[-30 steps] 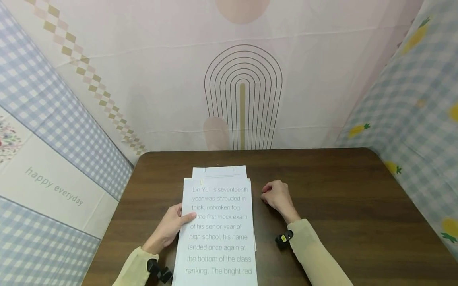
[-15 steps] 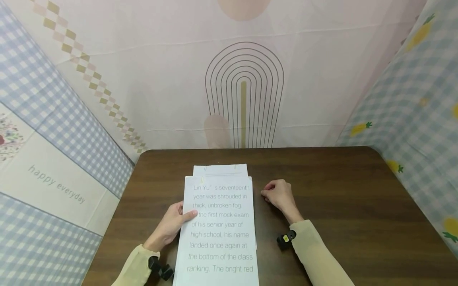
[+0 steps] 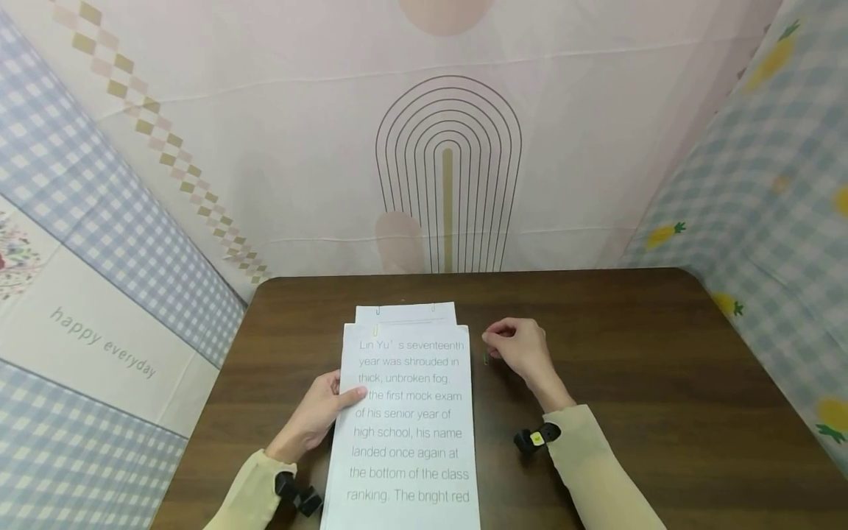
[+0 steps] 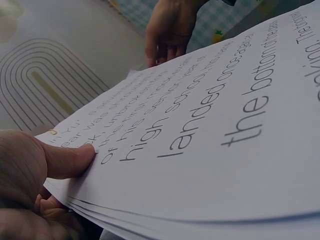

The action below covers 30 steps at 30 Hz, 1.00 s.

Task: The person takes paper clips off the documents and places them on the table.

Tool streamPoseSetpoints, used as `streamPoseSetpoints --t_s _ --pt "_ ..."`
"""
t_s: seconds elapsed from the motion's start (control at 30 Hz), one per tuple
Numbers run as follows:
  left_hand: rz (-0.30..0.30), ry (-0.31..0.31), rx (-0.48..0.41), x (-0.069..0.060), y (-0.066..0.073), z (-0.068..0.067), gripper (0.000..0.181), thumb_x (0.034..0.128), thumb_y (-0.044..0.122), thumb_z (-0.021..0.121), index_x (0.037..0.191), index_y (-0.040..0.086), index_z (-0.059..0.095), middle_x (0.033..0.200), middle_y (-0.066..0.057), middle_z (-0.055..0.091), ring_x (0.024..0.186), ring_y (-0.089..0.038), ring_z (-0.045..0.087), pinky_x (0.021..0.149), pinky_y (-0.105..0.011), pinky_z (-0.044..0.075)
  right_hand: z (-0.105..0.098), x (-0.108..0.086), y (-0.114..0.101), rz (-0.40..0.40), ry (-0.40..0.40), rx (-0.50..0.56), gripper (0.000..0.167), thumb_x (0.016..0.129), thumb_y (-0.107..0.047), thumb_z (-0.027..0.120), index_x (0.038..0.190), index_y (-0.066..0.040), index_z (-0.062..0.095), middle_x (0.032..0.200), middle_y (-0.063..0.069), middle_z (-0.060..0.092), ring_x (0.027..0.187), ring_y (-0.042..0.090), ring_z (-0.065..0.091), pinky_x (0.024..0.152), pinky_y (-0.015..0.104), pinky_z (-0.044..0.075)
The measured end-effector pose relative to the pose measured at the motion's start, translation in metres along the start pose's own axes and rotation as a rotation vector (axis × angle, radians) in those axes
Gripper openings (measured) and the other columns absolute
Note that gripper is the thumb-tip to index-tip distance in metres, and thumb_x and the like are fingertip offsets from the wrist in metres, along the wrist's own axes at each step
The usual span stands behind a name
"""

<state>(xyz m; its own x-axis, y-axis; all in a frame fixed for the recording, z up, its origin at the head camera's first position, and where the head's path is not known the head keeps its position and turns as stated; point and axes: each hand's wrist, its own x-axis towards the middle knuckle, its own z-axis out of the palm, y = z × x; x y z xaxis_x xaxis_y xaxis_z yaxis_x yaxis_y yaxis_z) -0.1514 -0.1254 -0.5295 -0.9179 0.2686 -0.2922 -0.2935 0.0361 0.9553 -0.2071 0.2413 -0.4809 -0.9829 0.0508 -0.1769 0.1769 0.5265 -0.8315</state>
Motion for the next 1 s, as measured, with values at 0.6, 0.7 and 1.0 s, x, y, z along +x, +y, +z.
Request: streamPoseSetpoints --t_s 0.6,0.7,1.0 --pt "0.038 -0.074 0.004 -0.006 0.000 0.003 0.036 0.1081 0.007 0.065 0.141 -0.006 0.061 0.121 -0.021 0.081 0.092 -0.022 0.084 0.080 -0.035 0.069 0.003 0.001 -0.051 -0.207 -0.014 -0.034 0.027 0.101 -0.020 0.078 0.123 -0.005 0.078 0.119 0.017 0.079 0.099 0.028 0.070 0.083 0.028 0.056" --pt "0.037 -0.077 0.007 -0.006 0.000 0.003 0.035 0.1081 0.006 0.065 0.141 -0.006 0.061 0.120 -0.021 0.081 0.092 -0.023 0.084 0.080 -0.036 0.069 0.010 0.003 -0.059 -0.228 -0.036 -0.033 0.028 0.100 -0.019 0.080 0.124 -0.004 0.078 0.117 0.017 0.080 0.098 0.027 0.069 0.084 0.029 0.056" --pt "0.027 -0.131 -0.006 -0.006 -0.001 0.009 0.036 0.1074 0.006 0.066 0.140 -0.008 0.061 0.120 -0.023 0.080 0.093 -0.023 0.084 0.081 -0.035 0.069 0.034 0.007 -0.075 -0.274 -0.130 -0.035 0.030 0.096 -0.017 0.084 0.123 -0.007 0.079 0.111 0.013 0.080 0.095 0.023 0.071 0.086 0.030 0.056"
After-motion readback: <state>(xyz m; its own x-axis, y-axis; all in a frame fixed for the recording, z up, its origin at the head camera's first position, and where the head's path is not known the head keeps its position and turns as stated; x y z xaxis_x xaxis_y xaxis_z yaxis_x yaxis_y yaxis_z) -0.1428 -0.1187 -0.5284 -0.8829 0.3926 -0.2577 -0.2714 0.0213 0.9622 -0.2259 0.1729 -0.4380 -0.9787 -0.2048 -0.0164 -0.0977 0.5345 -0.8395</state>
